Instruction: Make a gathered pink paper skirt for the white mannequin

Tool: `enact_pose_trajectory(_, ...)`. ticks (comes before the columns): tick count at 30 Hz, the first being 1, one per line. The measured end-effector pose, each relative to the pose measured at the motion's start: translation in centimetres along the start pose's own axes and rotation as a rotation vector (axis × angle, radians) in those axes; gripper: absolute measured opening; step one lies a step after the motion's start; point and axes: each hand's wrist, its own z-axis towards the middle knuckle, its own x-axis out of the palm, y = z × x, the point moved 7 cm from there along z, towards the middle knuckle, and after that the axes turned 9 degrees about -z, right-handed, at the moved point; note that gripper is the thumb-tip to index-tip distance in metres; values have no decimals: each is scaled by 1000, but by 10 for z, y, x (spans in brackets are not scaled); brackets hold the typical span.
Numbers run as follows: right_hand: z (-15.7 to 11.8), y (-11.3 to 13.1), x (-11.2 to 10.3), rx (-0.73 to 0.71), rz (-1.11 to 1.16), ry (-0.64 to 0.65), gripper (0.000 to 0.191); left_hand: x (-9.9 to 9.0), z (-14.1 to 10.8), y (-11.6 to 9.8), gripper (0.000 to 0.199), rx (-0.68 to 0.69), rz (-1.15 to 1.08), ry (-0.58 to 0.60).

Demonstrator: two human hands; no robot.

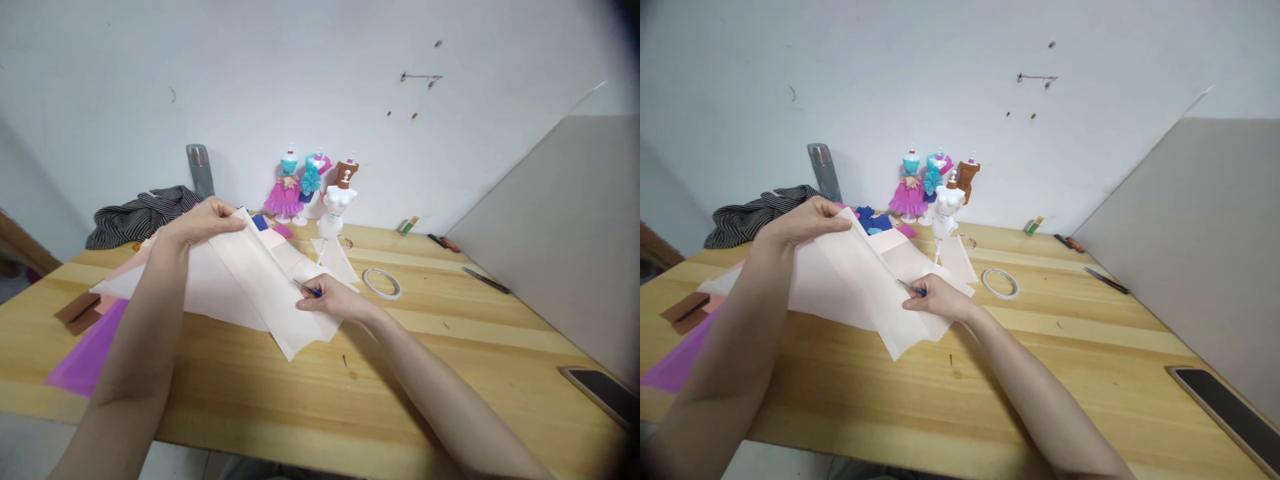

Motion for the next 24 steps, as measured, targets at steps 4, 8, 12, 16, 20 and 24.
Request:
enact_pose_trajectory(4,0,-3,0,21,7,21,42,3,2,0,24,11,-4,-10)
enact_pose_trajectory(8,0,-3,3,-6,40,53,44,5,4,-2,23,54,31,-18)
enact_pose_trajectory(12,2,-2,1,-20,76,-24,40,8,4,-2,24,55,26,5)
enact_pose_trajectory(16,4,-3,-9,-19,79,-229,28,9,4,-1,27,29,12,19)
enact_pose_trajectory(20,-1,4,-23,-63,10,-418,23,8,6,1,26,34,34,19)
enact_pose_trajectory(24,-3,5,-25,-37,13,-470,26,11,7,3,26,39,30,55)
